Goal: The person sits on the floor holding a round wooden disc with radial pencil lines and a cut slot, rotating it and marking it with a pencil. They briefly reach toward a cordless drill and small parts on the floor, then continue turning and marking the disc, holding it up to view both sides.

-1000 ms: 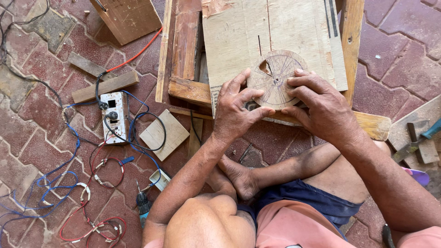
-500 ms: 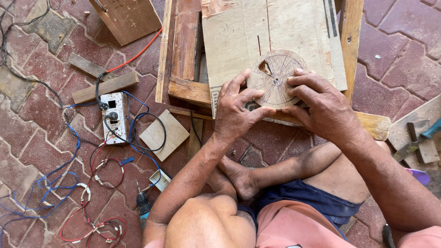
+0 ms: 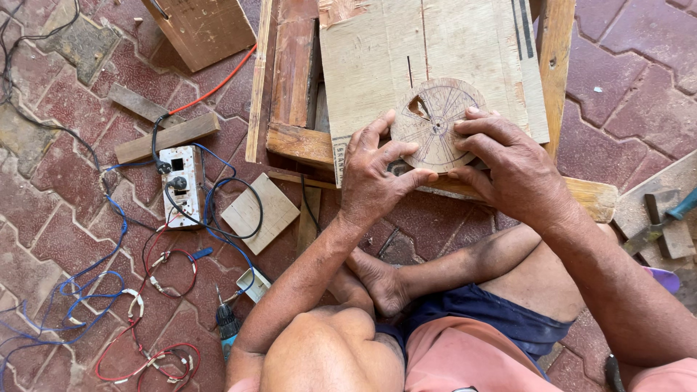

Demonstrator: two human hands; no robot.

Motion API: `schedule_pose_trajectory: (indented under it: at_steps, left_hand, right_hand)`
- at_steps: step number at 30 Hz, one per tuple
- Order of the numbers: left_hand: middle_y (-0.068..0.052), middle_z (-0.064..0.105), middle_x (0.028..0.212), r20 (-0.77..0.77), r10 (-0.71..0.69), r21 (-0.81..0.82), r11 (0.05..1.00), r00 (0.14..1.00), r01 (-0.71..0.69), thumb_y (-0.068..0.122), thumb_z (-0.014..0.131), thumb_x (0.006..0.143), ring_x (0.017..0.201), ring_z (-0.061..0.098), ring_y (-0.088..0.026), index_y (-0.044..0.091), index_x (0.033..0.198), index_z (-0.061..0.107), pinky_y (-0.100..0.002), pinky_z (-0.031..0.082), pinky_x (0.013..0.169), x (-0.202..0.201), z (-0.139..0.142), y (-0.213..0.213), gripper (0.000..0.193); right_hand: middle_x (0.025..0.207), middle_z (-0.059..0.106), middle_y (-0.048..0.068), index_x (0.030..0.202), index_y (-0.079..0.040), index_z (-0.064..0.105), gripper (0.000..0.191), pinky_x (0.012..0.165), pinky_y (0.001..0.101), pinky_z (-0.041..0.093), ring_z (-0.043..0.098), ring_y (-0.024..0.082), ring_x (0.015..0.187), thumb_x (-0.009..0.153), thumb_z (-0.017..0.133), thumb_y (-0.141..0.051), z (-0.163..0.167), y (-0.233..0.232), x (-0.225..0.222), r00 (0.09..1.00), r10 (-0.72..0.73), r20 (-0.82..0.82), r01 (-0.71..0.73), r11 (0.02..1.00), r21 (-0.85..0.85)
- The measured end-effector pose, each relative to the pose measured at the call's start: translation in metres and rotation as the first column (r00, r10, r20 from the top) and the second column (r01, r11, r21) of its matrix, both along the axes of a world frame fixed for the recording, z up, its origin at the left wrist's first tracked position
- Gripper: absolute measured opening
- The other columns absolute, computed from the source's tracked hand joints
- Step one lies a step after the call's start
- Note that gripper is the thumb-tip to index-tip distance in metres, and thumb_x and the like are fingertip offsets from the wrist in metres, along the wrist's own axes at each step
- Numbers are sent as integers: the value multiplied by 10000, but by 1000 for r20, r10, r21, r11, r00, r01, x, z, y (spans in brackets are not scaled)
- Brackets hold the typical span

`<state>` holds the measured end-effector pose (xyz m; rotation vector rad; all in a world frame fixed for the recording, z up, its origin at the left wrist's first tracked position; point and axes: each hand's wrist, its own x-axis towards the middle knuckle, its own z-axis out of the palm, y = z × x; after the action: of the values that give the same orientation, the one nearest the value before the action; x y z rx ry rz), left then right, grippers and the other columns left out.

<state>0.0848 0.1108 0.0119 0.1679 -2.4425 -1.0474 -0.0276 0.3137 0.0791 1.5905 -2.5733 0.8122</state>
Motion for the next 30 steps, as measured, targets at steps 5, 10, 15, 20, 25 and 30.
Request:
schedule_pose_trajectory:
  at_steps: [5, 10, 15, 20, 25, 30]
  left_hand:
    - [-166, 548, 1461, 10, 13, 19, 1000, 1000, -13, 472, 944, 683, 1317, 533, -315, 132, 1030, 791, -445, 468, 1111, -1, 1, 1, 510]
    - [-166, 551, 1437, 8, 17, 4, 1000, 1000, -17, 473, 946, 682, 1307, 532, -323, 135, 1026, 790, -457, 459, 1111, -1, 2, 2, 507]
    - [-169, 553, 1425, 5, 22, 6, 1000, 1000, -22, 481, 940, 676, 1304, 527, -327, 135, 1026, 787, -464, 456, 1108, -2, 2, 3, 515]
    - [-171, 551, 1434, -3, 12, 3, 1000, 1000, -12, 472, 940, 694, 1319, 524, -335, 137, 1035, 787, -470, 452, 1116, 0, 2, 3, 503]
    - [-170, 557, 1444, -18, 16, 14, 1000, 1000, -16, 456, 943, 685, 1292, 549, -323, 135, 1030, 782, -462, 465, 1109, -2, -1, 2, 498]
    - [-172, 552, 1452, -36, 8, 9, 1000, 999, -8, 433, 946, 690, 1319, 540, -338, 114, 1024, 771, -461, 466, 1112, -3, -3, 1, 494]
  right_hand:
    - [1350, 634, 107, 1108, -37, 672, 346, 1153, 432, 474, 543, 318, 1411, 831, 826, -177, -1, 0, -1, 1000, 1, 16, -1, 1000, -2]
    - [1354, 630, 106, 1121, -35, 668, 354, 1130, 422, 483, 545, 319, 1411, 831, 823, -167, -1, 1, -1, 1000, -12, 26, 12, 1000, 13]
    - [1354, 634, 108, 1118, -33, 674, 356, 1150, 435, 472, 544, 317, 1407, 825, 826, -164, -1, 2, -1, 1000, -10, 14, 10, 1000, 5]
    - [1334, 645, 110, 1096, -38, 691, 332, 1138, 430, 483, 566, 319, 1385, 824, 830, -169, -3, 2, -4, 1000, 12, 24, -11, 999, -31]
    - [1331, 643, 99, 1078, -50, 700, 303, 1158, 443, 484, 589, 309, 1369, 834, 835, -170, -6, 2, -2, 1000, 5, 1, -5, 999, -45]
    - [1491, 522, 156, 1118, -45, 696, 327, 1071, 395, 511, 589, 310, 1321, 861, 830, -196, -11, 4, 3, 978, -108, 180, 112, 994, -13]
